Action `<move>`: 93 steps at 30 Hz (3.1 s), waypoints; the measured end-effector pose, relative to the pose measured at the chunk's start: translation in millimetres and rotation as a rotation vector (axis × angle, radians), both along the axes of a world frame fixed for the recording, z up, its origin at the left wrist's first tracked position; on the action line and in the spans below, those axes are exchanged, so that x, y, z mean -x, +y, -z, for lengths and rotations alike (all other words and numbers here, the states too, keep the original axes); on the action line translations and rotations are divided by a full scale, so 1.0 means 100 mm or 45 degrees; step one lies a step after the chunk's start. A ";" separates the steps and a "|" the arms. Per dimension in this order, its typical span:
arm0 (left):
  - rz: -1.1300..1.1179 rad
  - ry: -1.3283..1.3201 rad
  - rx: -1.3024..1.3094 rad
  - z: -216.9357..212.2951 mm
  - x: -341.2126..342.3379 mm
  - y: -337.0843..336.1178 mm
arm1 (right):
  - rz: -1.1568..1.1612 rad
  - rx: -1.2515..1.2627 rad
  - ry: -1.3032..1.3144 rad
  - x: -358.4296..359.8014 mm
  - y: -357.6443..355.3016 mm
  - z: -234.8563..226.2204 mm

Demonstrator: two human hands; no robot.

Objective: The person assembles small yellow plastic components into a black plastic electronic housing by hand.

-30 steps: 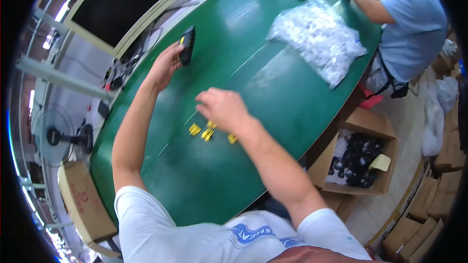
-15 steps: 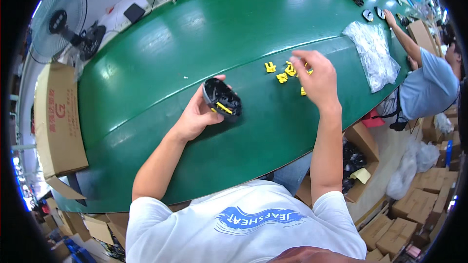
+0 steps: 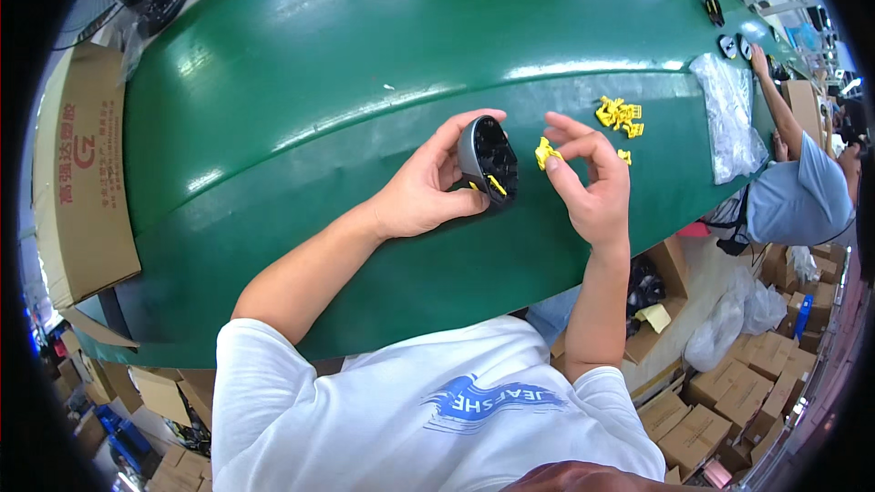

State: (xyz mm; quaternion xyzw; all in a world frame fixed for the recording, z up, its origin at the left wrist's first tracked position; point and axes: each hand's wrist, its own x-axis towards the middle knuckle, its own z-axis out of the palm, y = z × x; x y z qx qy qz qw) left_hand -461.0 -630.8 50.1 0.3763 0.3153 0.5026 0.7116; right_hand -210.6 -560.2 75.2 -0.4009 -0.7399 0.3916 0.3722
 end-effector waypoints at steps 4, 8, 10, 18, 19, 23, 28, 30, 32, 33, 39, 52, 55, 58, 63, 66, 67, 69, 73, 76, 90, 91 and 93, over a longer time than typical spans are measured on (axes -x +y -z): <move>-0.013 0.148 -0.096 0.11 -0.03 -0.03 | -0.068 0.439 0.481 -0.04 -0.20 0.12; -0.014 0.240 -0.240 0.13 -0.02 0.00 | 0.019 0.516 0.580 -0.02 -0.35 0.12; 0.007 0.206 -0.223 0.14 -0.05 -0.01 | 0.090 0.495 0.551 0.03 -0.43 0.06; 0.002 0.085 -0.258 0.14 -0.15 -0.01 | 0.103 -0.606 0.011 0.08 -0.58 0.27; 0.009 0.051 -0.290 0.15 -0.15 -0.02 | 0.107 -0.604 0.014 0.05 -0.60 0.23; 0.037 -0.036 -0.263 0.17 -0.15 -0.05 | 0.000 -0.445 -0.030 -0.12 -0.70 0.07; 0.144 0.168 -0.371 0.19 -0.14 -0.07 | -0.006 -0.329 -0.044 -0.10 -0.69 -0.07; 0.180 0.173 -0.384 0.19 -0.14 -0.07 | -0.075 -0.255 -0.080 -0.08 -0.67 -0.04; 0.162 0.145 -0.329 0.16 -0.15 -0.06 | -0.053 -0.275 -0.099 -0.06 -0.66 -0.05; 0.137 0.118 -0.285 0.16 -0.15 -0.06 | -0.036 -0.307 -0.120 -0.05 -0.66 -0.06; 0.174 0.112 -0.279 0.19 -0.11 -0.04 | -0.037 -0.324 -0.091 -0.06 -0.69 -0.10; 0.259 0.048 -0.309 0.21 -0.12 -0.06 | -0.011 -0.370 0.000 0.00 -0.76 0.04; 0.237 0.063 -0.314 0.24 -0.11 -0.06 | -0.013 -0.444 -0.104 0.01 -0.75 0.02; 0.247 0.080 -0.354 0.24 -0.12 -0.07 | -0.063 -0.381 -0.179 -0.02 -0.74 -0.02; 0.277 0.314 -0.532 0.23 -0.13 -0.04 | -0.127 -0.236 -0.108 -0.09 -0.69 0.07; 0.298 0.352 -0.560 0.24 -0.14 -0.04 | -0.106 -0.136 -0.078 -0.05 -0.73 0.10; 0.304 0.347 -0.560 0.24 -0.14 -0.05 | -0.100 -0.135 -0.082 -0.05 -0.73 0.12; 0.274 0.360 -0.521 0.23 -0.15 -0.06 | -0.082 -0.188 -0.109 -0.05 -0.72 0.14; 0.237 0.151 -0.449 0.21 -0.19 -0.09 | 0.009 -0.245 -0.257 -0.08 -0.78 -0.02; 0.235 0.136 -0.438 0.20 -0.19 -0.10 | -0.049 -0.301 -0.255 -0.10 -0.80 -0.01; 0.159 -0.094 -0.280 0.18 -0.20 -0.06 | -0.074 -0.233 -0.064 -0.14 -0.74 0.02; 0.153 -0.192 -0.193 0.16 -0.21 -0.05 | -0.068 -0.254 -0.071 -0.17 -0.73 0.03; 0.126 -0.161 -0.116 0.08 -0.15 -0.09 | 0.031 -0.238 0.010 -0.28 -0.71 0.05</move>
